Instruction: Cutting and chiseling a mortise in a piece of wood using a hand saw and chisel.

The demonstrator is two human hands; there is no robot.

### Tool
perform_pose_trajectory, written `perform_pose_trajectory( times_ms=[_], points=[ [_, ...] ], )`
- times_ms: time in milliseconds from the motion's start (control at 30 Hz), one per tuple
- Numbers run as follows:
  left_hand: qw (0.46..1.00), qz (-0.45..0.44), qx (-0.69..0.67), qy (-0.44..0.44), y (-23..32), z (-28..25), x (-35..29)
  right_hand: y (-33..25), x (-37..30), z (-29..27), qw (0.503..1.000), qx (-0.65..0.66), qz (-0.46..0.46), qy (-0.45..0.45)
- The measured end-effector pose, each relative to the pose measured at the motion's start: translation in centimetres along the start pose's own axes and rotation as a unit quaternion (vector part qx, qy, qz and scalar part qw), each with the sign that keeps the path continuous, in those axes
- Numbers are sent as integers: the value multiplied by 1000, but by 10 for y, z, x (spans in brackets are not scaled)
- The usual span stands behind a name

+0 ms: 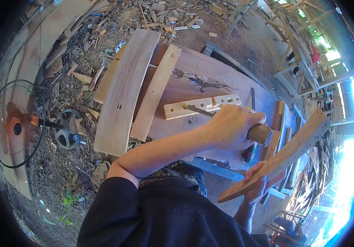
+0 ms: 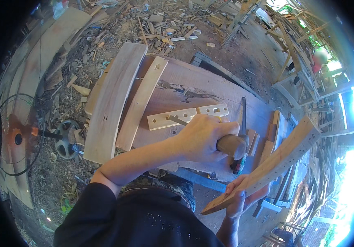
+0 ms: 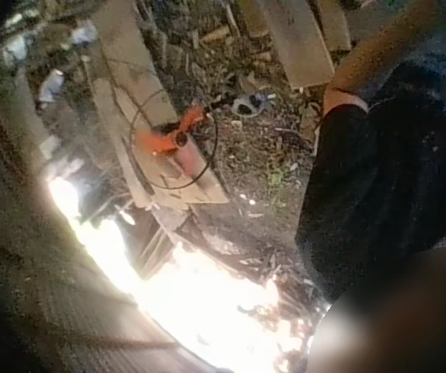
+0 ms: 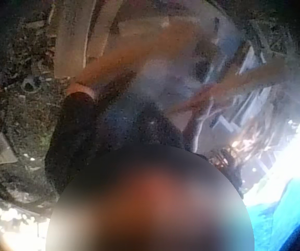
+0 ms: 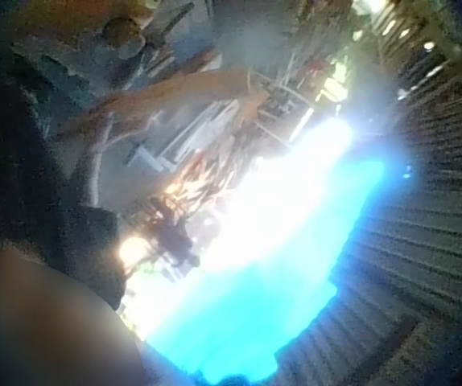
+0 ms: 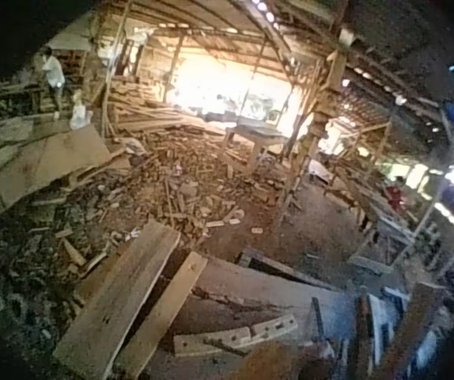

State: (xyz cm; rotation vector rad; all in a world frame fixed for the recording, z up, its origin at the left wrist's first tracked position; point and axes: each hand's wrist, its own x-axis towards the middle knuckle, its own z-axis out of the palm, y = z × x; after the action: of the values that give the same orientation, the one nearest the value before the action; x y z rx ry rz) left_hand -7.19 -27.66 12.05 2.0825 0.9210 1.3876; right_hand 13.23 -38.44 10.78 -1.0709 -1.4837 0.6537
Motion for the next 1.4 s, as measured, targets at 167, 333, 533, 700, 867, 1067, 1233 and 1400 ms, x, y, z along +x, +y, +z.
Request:
perform_pose_trajectory(
  times_ms=[167,333,533,700,867,1067,1233,1400],
  points=[
    [1000,13,-17,5,1,-2,-2,-24,2,-1,994,34,-37,101],
    [997,7,7,82,4,-3,-5,-38,5,-11,993,62,-61,81],
    [995,14,13,98,6,2,-6,-44,7,-10,994,67,-23,86],
    [997,2,3,83,0,2,2,-5,-19,-12,997,46,-33,45],
    [995,-16,-2,96,-6,1,4,-5,-18,-32,995,-97,26,24],
    [991,-15,27,129,0,10,5,33,-33,-49,986,-157,-52,-25],
    [987,-15,43,155,4,19,0,-4,-7,-12,999,43,-19,-10],
    [979,-11,63,195,5,23,-1,24,-8,-22,989,-33,54,-134]
  ],
)
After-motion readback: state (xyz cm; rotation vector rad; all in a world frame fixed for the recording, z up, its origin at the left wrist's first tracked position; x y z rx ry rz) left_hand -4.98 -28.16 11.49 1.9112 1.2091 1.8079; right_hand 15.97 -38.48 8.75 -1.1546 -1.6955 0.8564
